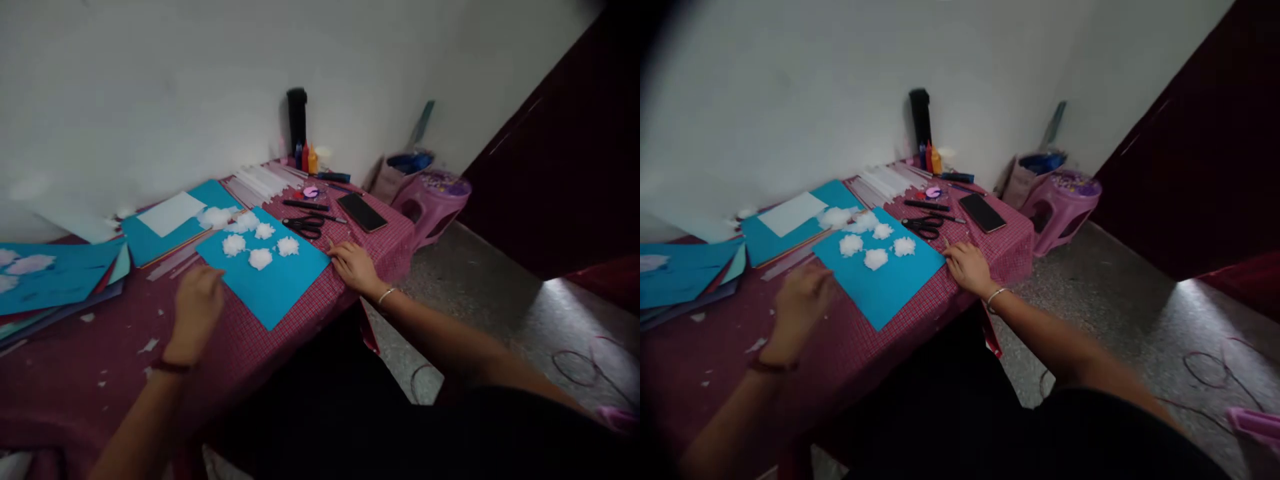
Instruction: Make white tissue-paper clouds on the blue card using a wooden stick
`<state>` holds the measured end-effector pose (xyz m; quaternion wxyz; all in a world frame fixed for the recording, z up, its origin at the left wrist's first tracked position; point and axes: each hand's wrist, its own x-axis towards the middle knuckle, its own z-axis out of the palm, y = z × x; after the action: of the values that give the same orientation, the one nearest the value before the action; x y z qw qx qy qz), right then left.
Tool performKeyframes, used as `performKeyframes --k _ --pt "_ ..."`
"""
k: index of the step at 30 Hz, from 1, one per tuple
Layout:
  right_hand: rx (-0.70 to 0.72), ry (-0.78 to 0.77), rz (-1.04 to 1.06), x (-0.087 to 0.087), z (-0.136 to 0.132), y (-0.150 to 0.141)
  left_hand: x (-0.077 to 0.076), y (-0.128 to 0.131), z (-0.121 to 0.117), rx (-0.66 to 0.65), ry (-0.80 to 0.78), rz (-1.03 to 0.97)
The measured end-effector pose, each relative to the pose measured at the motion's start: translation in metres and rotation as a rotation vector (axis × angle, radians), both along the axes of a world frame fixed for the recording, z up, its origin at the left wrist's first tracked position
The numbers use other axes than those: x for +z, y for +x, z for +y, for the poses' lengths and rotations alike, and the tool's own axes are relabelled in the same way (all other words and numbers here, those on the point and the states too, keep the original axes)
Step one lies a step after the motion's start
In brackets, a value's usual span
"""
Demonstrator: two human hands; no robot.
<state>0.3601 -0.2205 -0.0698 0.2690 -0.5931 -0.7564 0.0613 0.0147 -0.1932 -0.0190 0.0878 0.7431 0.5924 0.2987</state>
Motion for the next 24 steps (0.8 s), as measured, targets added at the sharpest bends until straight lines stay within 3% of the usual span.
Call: performKeyframes --k 2,4,8,11,14,16,21,24 --pt "-0.02 0.034 -0.045 0.002 -0.002 -0.005 0.016 -0.028 0.019 0.145 0.055 -0.12" --pt "-0.031 0.054 -0.085 0.002 -0.004 -0.008 0.03 -0.042 0.041 0.203 0.06 -0.221" --pt "-0.036 0.064 -0.128 -0.001 0.0 -0.009 0.04 -0.028 0.08 0.152 0.012 -0.296" --pt "-0.044 0.045 -0.138 -0.001 0.006 -0.008 0.029 0.009 0.096 -0.008 -0.049 -0.236" --pt "-0.034 0.008 -0.138 0.0 0.008 -0.005 0.014 0.046 0.104 -0.224 -0.139 -0.066" --pt "-0.005 -0.02 -0.126 0.001 0.006 -0.003 0.005 0.062 0.108 -0.302 -0.172 0.053" --pt "0.071 -0.06 -0.049 0.012 0.004 0.004 -0.019 0.085 0.111 -0.349 -0.206 0.246" --pt "0.124 0.005 -0.033 0.017 0.017 0.016 -0.024 0.1 0.106 -0.319 -0.217 0.288"
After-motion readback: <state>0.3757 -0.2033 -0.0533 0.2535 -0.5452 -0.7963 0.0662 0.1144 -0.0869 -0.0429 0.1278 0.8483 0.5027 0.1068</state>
